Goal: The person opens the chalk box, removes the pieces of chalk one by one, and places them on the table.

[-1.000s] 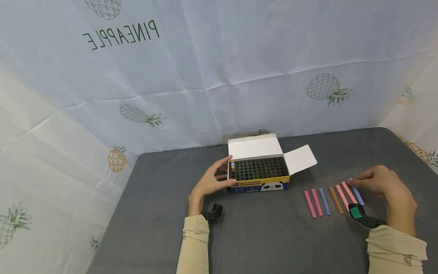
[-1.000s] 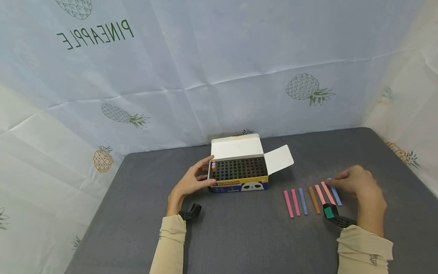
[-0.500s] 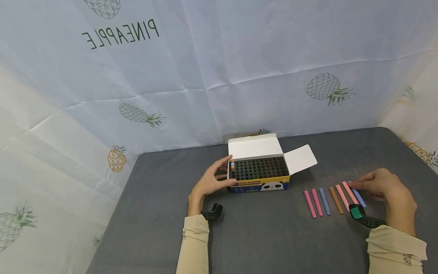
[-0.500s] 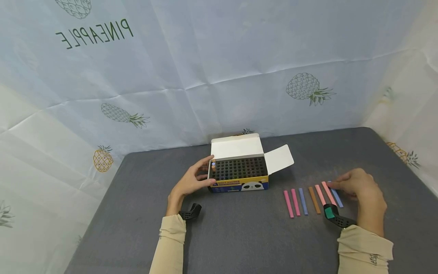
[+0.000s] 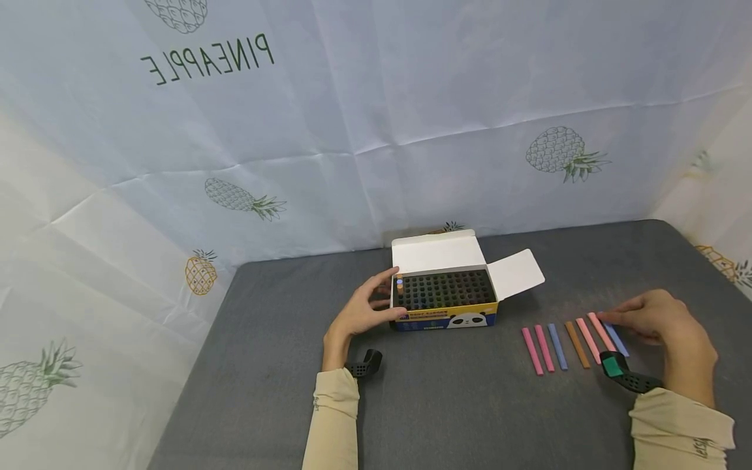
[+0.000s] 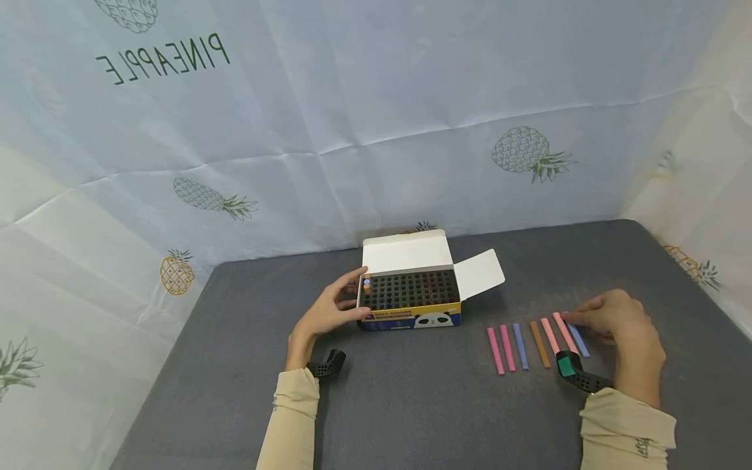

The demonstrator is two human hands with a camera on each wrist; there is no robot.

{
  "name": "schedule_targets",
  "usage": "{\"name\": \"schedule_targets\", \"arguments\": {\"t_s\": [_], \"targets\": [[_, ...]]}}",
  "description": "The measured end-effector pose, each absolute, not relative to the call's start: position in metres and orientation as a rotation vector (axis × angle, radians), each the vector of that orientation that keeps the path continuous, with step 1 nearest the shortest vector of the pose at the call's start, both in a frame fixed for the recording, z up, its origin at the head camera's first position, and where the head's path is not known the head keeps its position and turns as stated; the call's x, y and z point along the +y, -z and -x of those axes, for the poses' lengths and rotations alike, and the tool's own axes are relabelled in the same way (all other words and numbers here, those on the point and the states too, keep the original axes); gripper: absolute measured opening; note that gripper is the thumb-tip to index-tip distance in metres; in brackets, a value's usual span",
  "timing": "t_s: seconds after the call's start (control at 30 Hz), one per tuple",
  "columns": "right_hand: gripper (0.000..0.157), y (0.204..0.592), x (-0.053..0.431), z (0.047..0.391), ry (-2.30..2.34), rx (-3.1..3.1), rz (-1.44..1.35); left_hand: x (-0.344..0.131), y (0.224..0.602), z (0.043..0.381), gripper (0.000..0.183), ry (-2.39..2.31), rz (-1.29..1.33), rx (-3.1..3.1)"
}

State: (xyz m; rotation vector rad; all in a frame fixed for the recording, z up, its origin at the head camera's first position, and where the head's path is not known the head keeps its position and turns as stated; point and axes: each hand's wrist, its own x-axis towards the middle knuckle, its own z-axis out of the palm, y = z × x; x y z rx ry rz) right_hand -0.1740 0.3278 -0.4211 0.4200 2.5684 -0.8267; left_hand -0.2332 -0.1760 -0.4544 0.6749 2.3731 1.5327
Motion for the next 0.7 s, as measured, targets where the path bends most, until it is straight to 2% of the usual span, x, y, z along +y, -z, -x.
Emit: {"name": "schedule_targets", "arguments": {"t_s": [0.13,0.53,0.7], "targets": [[0.08,0.417,0.327,0.172,0.798,2.605,-0.441,-0.176,0.454,0.233,0.08,-1.531,-0.664,2.372],[0.073,0.409,0.305,0.165,1.03,2.825,-0.61,-0.176,0.455,0.232,0.079,-1.536,-0.663,2.373],[0.065,0.405,0.295,0.165,1.123,2.974,-0.541,-0.176,0.454,0.232,0.08,-1.535,-0.673,2.375]]}}
